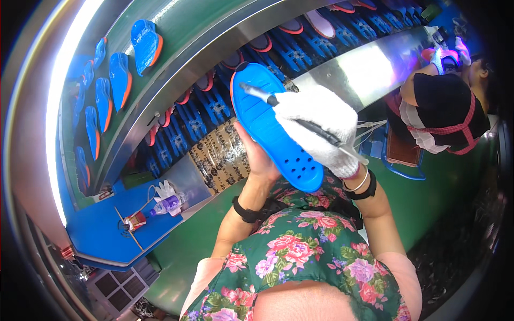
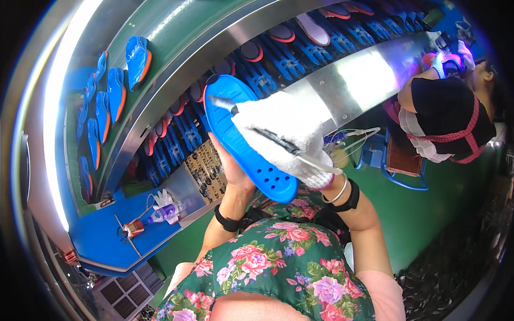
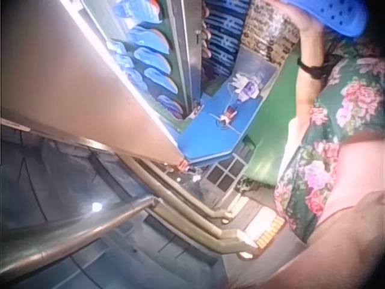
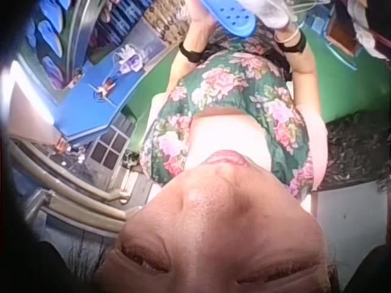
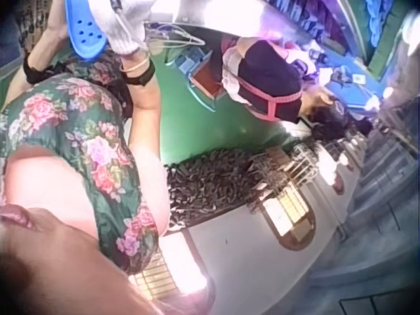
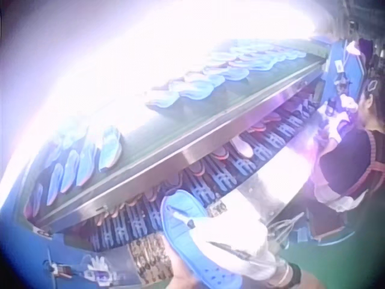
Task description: Apply glue or primer to blue shoe soles using a brush on a factory assembly line.
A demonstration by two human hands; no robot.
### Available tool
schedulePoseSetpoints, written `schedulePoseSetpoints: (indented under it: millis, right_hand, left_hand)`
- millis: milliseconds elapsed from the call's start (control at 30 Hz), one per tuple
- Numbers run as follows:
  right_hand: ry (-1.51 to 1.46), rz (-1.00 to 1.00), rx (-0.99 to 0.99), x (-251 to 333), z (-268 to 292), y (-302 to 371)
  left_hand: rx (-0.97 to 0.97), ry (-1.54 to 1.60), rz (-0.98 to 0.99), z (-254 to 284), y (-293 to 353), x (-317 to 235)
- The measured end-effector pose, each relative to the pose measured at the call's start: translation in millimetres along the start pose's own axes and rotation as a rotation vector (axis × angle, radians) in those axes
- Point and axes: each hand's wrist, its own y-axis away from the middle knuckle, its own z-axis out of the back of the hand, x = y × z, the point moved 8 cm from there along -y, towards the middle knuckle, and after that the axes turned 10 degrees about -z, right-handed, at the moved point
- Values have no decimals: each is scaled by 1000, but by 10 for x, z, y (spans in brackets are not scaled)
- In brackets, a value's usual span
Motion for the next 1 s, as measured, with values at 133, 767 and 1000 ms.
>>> schedulePoseSetpoints:
  millis: [133,767,1000]
  right_hand:
    - [203,52,58,88,-57,-18]
    - [-157,26,202,105,-219,260]
    - [24,98,92,22,-136,328]
  left_hand:
    - [-358,-712,-182,-44,29,41]
    - [-93,-71,-61,316,172,-114]
    - [-449,-864,-95,273,125,-197]
